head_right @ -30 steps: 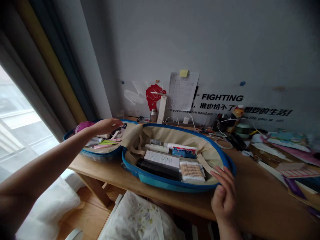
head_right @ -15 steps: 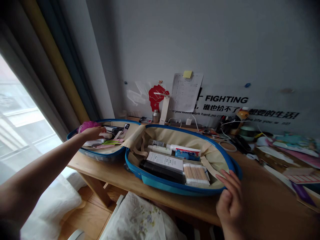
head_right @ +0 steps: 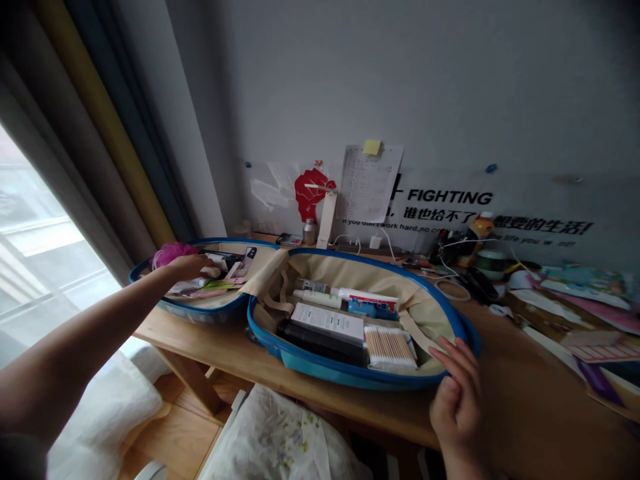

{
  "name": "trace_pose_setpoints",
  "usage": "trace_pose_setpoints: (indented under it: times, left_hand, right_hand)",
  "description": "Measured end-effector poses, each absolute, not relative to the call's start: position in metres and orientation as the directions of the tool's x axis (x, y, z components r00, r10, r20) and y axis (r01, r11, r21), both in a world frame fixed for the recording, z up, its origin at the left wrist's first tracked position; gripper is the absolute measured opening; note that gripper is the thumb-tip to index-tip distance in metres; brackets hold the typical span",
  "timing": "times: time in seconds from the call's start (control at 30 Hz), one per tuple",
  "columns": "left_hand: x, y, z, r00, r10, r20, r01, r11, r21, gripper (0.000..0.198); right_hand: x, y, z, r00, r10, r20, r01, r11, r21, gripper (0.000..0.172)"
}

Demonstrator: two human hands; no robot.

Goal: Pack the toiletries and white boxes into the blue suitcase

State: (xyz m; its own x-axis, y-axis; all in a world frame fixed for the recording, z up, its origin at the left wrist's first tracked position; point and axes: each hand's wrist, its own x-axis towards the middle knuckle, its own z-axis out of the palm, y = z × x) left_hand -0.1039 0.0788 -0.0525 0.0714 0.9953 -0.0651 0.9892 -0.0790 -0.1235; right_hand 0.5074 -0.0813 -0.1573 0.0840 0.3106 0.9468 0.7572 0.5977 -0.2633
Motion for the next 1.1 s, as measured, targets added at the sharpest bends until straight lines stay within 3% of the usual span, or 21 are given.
trace_pose_setpoints:
  times: [0.23,0.33,0.47,0.53,0.67,0.8,1.1]
  left_hand:
    - [-0.095,0.067,-0.043,0.030,0.998,-0.050,0.982,-0.039,-0.186,0.039]
    - [-0.079,0.065,-0.028,0.069,0.996,0.052,0.988,-0.061,-0.140,0.045]
    - [-0.025,0.062,0.003,0.262,0.915,0.306,0.958,-0.286,0.033,0.050]
    - [0.017,0.059,0.017,0.411,0.840,0.353,0.879,-0.468,0.090,0.049]
    - [0.106,0.053,0.024,0.670,0.735,0.101,0.715,-0.676,0.179,0.042]
    - [0.165,0.056,0.003,0.643,0.748,-0.161,0.765,-0.623,0.161,0.044]
    - [0.185,0.070,-0.032,0.630,0.717,-0.298,0.770,-0.625,0.126,0.043]
  right_hand:
    - [0.506,-0.084,-0.154,0.027,0.301,0.953,0.757,0.616,-0.217,0.040]
    - [0.507,-0.084,-0.155,0.009,0.301,0.954,0.750,0.629,-0.205,0.040]
    - [0.508,-0.083,-0.158,0.024,0.312,0.950,0.754,0.619,-0.222,0.040]
    - [0.509,-0.083,-0.159,0.036,0.310,0.950,0.751,0.619,-0.231,0.040]
    - [0.508,-0.082,-0.159,0.060,0.303,0.951,0.742,0.624,-0.246,0.040]
    - [0.507,-0.083,-0.158,0.055,0.307,0.950,0.750,0.615,-0.242,0.041]
    - [0.504,-0.084,-0.155,0.033,0.308,0.951,0.764,0.606,-0.223,0.041]
